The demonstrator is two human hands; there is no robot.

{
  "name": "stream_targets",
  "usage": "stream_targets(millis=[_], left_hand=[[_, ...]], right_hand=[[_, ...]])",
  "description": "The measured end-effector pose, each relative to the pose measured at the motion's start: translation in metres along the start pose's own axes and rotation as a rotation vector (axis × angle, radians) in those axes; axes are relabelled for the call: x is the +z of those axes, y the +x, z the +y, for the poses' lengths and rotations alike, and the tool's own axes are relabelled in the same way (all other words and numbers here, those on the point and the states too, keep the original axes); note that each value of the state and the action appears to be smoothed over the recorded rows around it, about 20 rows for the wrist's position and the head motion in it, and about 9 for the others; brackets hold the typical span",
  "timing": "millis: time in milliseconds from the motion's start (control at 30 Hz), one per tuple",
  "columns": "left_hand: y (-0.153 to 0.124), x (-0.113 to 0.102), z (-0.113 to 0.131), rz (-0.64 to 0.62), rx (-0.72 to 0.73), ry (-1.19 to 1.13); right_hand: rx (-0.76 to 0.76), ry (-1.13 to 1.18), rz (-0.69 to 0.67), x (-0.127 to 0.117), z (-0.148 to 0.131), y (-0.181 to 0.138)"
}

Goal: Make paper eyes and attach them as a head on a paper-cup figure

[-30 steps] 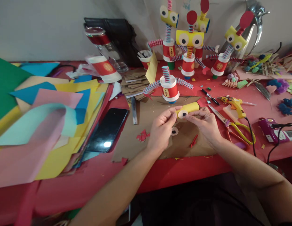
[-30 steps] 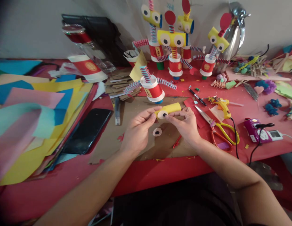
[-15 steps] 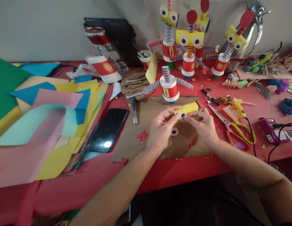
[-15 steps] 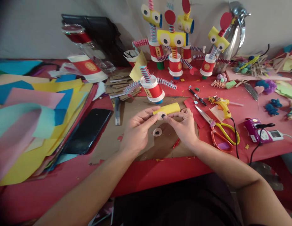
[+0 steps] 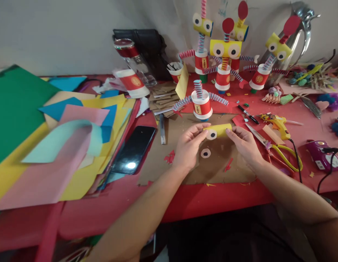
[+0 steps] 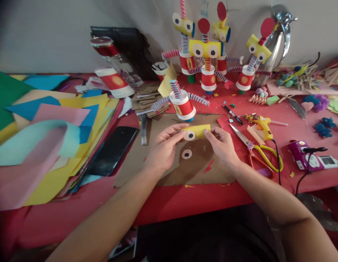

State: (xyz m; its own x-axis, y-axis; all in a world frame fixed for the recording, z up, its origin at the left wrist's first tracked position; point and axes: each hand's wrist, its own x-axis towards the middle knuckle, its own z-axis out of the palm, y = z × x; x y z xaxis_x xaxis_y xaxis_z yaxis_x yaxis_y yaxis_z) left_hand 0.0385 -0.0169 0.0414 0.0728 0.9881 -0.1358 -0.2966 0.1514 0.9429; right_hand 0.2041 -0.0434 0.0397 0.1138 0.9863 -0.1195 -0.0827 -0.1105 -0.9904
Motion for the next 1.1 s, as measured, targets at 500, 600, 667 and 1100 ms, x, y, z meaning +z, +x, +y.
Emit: stream_targets(millis=[500,600,667,1100], left_hand=[[0.004,-0.008,0.003,-0.107,-0.049,0.18],[0.007,-0.012,0.006,-0.137,-0.07,0.202],[0.008,-0.014,0.008,-0.161,-0.08,0.218],[0.008,-0.017,0.015,-0.281,-0.06,0.253]], right_hand=[[-0.054,-0.056,-0.03,-0.004,0.0,0.0],[-0.074,-0.084,-0.028,-0.004,0.002,0.0],[-0.081,-0.101,-0.023,-0.004,0.003,0.001],[-0.106,-0.115,0.003,-0.003,0.005,0.002]])
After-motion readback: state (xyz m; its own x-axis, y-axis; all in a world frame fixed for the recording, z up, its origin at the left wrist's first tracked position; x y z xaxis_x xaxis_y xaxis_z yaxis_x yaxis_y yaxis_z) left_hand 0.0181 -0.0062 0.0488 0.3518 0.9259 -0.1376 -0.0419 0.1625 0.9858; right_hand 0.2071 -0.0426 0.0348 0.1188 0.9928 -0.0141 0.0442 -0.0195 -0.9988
